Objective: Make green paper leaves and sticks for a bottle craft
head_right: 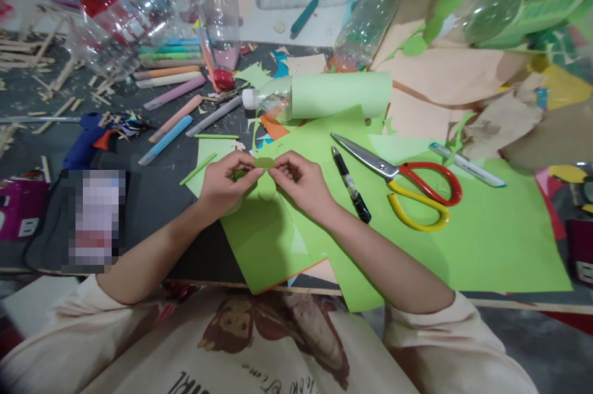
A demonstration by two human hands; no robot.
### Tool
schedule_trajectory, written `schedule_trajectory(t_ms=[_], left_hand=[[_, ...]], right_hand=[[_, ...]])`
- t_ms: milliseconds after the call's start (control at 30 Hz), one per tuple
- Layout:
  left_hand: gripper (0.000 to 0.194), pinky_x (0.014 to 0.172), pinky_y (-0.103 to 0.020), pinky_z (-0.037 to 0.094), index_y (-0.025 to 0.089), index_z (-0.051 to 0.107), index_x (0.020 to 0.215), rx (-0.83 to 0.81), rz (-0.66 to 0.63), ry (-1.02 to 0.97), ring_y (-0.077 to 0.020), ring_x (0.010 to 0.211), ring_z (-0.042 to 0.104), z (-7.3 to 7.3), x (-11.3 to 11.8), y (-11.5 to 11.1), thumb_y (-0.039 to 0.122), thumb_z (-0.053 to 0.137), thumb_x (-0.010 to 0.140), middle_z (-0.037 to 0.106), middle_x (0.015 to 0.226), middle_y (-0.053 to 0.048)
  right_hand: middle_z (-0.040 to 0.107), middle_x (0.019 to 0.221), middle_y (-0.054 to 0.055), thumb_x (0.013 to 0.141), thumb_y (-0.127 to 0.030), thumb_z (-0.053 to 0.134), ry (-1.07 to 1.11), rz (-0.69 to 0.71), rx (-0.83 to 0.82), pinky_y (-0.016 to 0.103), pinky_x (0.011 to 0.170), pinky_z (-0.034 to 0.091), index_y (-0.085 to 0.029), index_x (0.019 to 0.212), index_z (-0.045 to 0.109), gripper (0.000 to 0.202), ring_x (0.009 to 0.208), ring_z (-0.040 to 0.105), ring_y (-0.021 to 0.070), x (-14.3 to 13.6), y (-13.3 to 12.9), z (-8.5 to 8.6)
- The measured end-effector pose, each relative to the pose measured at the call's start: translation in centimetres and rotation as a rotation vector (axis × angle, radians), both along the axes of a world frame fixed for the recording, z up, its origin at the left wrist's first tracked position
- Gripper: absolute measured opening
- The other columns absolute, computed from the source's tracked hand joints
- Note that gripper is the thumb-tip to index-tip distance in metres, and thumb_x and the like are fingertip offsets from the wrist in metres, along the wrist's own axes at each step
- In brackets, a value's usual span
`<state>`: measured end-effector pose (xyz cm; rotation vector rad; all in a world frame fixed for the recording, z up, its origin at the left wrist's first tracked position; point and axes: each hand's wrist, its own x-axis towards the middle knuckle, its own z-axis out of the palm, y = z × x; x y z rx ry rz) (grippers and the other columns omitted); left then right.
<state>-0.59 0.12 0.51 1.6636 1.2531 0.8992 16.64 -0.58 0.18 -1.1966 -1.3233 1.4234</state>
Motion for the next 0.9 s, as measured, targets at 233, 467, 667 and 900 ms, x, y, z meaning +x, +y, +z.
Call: schedule_trajectory(t_ms=[233, 467, 667, 900], left_hand=[[0.019, 0.064, -0.022, 0.049, 0.022, 0.054, 0.073, -0.016, 0.000, 0.039, -0.0131, 0.067, 0.062, 0.41, 0.04, 0.01, 0.037, 0.059, 0.082, 0.063, 0.069, 0.001], [0.022, 0.054, -0.021, 0.042, 0.022, 0.052, 0.070, -0.041, 0.007, 0.062, -0.0120, 0.059, 0.055, 0.51, -0.03, 0.10, 0.040, 0.058, 0.082, 0.059, 0.061, 0.003], [0.024, 0.056, -0.021, 0.043, 0.021, 0.051, 0.071, -0.043, -0.047, 0.048, -0.0108, 0.057, 0.050, 0.87, -0.13, 0.27, 0.041, 0.054, 0.085, 0.055, 0.060, 0.004], [0.029, 0.054, -0.021, 0.040, 0.021, 0.048, 0.063, -0.064, -0.072, 0.068, -0.0096, 0.052, 0.046, 0.86, -0.04, 0.18, 0.038, 0.053, 0.085, 0.050, 0.055, 0.005]], right_hand=[[0.053, 0.059, -0.005, 0.076, -0.060, 0.071, 0.010, -0.038, 0.022, 0.026, 0.049, 0.041, -0.023, 0.074, 0.056, 0.040, 0.050, 0.049, 0.0102, -0.11, -0.07, 0.18], [0.055, 0.052, -0.005, 0.071, -0.068, 0.071, -0.009, -0.031, -0.030, 0.028, 0.050, 0.045, -0.022, 0.068, 0.058, 0.047, 0.048, 0.053, 0.0116, -0.11, -0.04, 0.39], [0.056, 0.052, -0.005, 0.072, -0.070, 0.069, 0.009, -0.031, -0.018, 0.027, 0.051, 0.047, -0.022, 0.068, 0.058, 0.049, 0.048, 0.054, 0.0113, -0.08, -0.05, 0.52], [0.056, 0.056, -0.005, 0.073, -0.067, 0.069, 0.026, -0.004, -0.043, 0.028, 0.054, 0.049, -0.022, 0.072, 0.058, 0.047, 0.050, 0.056, 0.0117, 0.00, -0.01, 0.41]])
